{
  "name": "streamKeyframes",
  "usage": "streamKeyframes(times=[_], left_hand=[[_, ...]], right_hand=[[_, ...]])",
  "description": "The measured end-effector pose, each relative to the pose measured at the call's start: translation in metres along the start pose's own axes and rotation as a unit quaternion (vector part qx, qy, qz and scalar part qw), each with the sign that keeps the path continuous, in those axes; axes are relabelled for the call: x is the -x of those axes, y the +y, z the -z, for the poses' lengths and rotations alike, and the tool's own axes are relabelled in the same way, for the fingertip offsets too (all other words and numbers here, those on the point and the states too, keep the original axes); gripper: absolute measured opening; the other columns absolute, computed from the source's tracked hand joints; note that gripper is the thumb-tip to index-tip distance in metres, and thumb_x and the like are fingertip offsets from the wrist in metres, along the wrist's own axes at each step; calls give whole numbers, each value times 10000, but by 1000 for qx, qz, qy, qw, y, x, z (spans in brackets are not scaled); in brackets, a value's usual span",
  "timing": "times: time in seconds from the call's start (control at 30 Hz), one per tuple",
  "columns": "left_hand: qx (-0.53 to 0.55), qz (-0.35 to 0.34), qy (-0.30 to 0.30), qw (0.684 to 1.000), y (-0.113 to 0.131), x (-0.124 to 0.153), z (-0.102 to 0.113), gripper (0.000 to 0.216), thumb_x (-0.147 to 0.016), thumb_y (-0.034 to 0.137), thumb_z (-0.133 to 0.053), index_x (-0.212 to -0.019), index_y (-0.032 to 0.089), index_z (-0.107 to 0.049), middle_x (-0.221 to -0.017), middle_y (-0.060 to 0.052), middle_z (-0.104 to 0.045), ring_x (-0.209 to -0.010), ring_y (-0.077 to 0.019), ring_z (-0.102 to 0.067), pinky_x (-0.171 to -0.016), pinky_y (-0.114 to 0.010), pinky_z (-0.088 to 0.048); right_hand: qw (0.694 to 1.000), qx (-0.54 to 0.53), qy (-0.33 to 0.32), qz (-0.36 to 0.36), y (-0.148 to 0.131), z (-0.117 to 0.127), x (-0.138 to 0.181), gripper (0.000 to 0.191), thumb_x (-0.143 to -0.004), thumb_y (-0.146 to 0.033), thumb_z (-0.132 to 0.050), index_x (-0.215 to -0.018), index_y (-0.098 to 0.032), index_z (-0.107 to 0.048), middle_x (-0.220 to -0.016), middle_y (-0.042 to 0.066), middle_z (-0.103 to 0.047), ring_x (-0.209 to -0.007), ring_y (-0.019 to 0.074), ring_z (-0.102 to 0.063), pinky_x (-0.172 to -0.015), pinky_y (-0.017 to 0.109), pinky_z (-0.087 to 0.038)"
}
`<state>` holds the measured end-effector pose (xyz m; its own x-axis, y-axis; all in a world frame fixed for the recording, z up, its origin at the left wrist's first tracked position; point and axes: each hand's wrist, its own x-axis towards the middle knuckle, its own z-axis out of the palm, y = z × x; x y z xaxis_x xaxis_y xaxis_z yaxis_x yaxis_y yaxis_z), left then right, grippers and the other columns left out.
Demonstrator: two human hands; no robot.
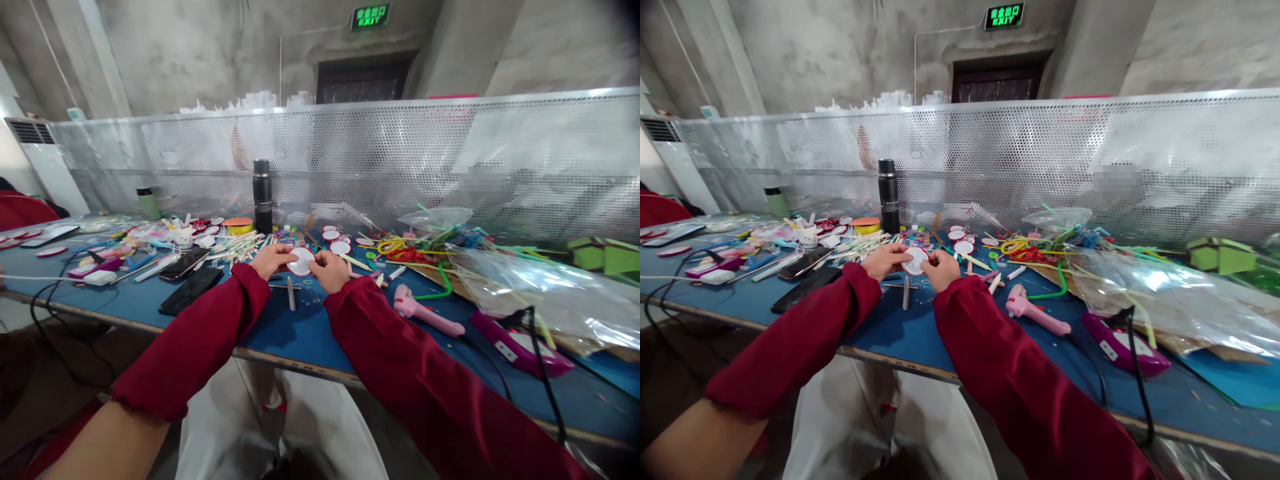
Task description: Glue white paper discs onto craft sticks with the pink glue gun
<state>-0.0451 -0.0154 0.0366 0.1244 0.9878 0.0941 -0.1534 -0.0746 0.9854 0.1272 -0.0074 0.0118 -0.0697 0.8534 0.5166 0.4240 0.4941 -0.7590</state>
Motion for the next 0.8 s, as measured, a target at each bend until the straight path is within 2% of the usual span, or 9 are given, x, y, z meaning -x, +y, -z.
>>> streamKeyframes(times=[0.23, 0.47, 0.63, 0.8], left_hand=[[11, 2, -3, 1000, 2, 2, -2, 307, -546, 194, -836, -781, 138, -646, -688, 4, -678, -626, -123, -627, -657, -271, -525], [41, 37, 9, 998, 1, -2, 1, 214, -732, 292, -673, -880, 139, -686, -756, -53, -714, -676, -161, -656, -651, -276, -508], [50, 55, -9, 997, 1, -4, 4, 362, -815, 441, -572, -859, 104, -697, -768, -99, -725, -658, -170, -665, -626, -271, -502], [63, 63, -10, 996, 2, -3, 5, 371, -838, 453, -551, -820, 109, -689, -753, -89, -721, -631, -160, -655, -632, -277, -507]], right_hand=[[1000, -9, -3, -5, 5, -1, -3, 144, -667, -339, -587, -626, -226, -508, -524, -32, -568, -528, 145, -519, -520, 261, -389], [999, -29, -13, -25, 5, -1, -2, 122, -670, -322, -576, -647, -221, -511, -523, -36, -575, -526, 145, -554, -521, 254, -406], [999, -25, -12, -30, 4, -1, -2, 123, -672, -316, -577, -638, -220, -509, -514, -42, -568, -519, 142, -552, -526, 254, -407], [998, -29, -15, -49, 0, 0, -1, 91, -673, -287, -574, -649, -214, -526, -520, -40, -574, -529, 143, -565, -557, 261, -427]])
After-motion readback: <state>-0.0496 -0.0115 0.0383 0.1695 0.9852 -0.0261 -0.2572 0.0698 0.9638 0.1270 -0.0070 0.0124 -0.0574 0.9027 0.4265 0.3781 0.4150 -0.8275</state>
